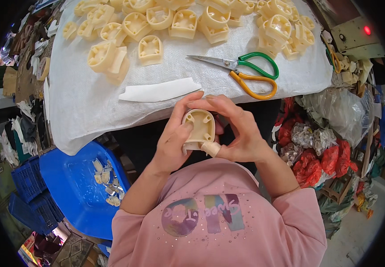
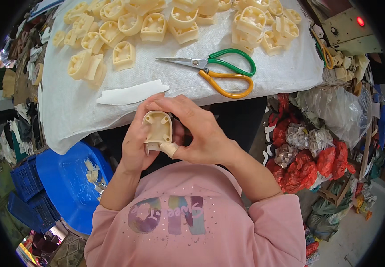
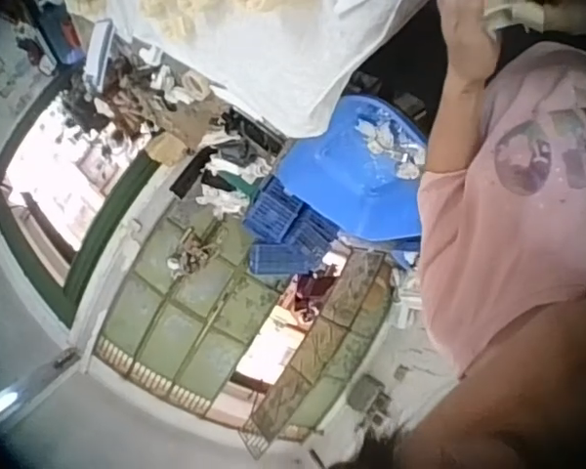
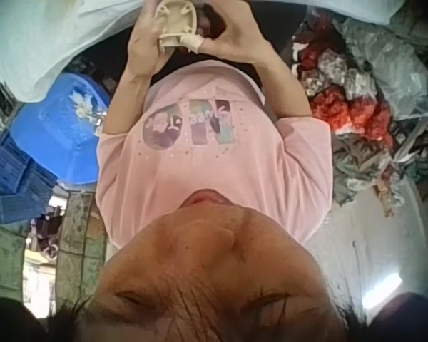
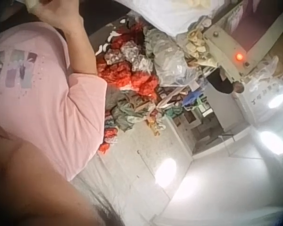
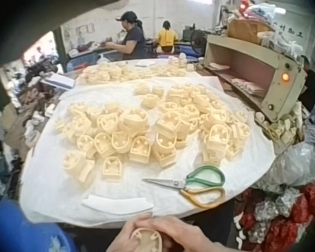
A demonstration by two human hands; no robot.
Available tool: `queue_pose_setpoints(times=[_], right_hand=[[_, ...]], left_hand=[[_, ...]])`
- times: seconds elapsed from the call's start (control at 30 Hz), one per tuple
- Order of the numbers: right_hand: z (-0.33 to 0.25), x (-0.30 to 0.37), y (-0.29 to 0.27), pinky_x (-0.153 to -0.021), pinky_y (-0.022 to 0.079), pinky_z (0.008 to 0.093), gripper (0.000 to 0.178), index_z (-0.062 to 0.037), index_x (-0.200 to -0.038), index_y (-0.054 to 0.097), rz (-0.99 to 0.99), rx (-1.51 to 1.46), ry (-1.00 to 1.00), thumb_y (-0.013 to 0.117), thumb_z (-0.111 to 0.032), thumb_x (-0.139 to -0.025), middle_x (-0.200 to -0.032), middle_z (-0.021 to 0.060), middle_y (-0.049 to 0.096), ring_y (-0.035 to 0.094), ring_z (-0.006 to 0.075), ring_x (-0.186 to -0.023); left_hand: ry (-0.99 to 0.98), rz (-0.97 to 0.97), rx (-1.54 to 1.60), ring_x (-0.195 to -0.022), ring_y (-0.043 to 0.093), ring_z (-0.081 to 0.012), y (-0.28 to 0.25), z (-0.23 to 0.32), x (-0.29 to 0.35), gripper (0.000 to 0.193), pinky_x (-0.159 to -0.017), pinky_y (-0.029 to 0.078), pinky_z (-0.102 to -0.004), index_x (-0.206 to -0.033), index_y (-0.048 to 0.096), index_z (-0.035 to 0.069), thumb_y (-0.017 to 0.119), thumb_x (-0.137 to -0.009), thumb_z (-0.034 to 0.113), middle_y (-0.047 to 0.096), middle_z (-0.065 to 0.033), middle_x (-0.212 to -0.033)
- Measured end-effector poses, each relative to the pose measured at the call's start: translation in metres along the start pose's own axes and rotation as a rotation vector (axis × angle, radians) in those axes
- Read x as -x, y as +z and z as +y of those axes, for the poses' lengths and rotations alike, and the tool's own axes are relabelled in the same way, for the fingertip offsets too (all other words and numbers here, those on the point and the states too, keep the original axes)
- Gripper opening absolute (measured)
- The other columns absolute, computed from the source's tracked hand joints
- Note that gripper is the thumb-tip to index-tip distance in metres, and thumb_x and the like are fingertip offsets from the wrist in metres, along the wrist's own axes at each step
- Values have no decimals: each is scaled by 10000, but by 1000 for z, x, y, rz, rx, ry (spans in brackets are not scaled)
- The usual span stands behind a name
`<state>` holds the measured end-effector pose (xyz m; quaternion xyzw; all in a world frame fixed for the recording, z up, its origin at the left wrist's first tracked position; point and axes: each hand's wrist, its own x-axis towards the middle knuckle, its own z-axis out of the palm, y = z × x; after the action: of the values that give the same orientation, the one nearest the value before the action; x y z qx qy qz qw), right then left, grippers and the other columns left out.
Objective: Trim and assemble small shoe components in a manufacturing setting.
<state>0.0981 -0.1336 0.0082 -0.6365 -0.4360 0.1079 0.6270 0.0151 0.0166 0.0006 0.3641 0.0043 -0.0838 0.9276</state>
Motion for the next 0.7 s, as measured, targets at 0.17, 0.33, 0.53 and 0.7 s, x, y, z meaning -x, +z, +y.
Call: queue_pose_setpoints(times=[0.17,0.33,0.53,0.7], right_hand=[[7,0,9,-642,504,271,774,-71,-1323,415,74,-36,-18,770,-73,-636,-1137,82,624,592,209,-860],[6,2,8,-775,490,271,808,-65,-1332,406,5,-119,55,794,-105,-624,-1127,64,643,623,181,-914],[10,4,15,-839,464,292,790,-86,-1329,416,15,-146,88,798,-125,-639,-1139,57,636,594,195,-952],[12,8,9,-926,416,332,679,-85,-1309,446,-64,-126,121,742,-114,-699,-1241,103,510,490,258,-1103]], left_hand=[[135,291,-116,-844,586,-224,17,-11,2,596,-711,522,-348,-1359,255,59,501,-881,315,523,-160,-1048],[52,165,26,-864,591,-207,8,0,3,476,-722,526,-317,-1316,346,72,448,-927,328,544,-130,-1035],[148,286,-127,-841,590,-172,12,-9,4,421,-676,522,-296,-1278,381,35,457,-932,265,552,-117,-1022],[72,336,-234,-813,582,-181,15,-4,3,593,-635,525,-307,-1341,297,51,484,-910,414,550,-131,-1021]])
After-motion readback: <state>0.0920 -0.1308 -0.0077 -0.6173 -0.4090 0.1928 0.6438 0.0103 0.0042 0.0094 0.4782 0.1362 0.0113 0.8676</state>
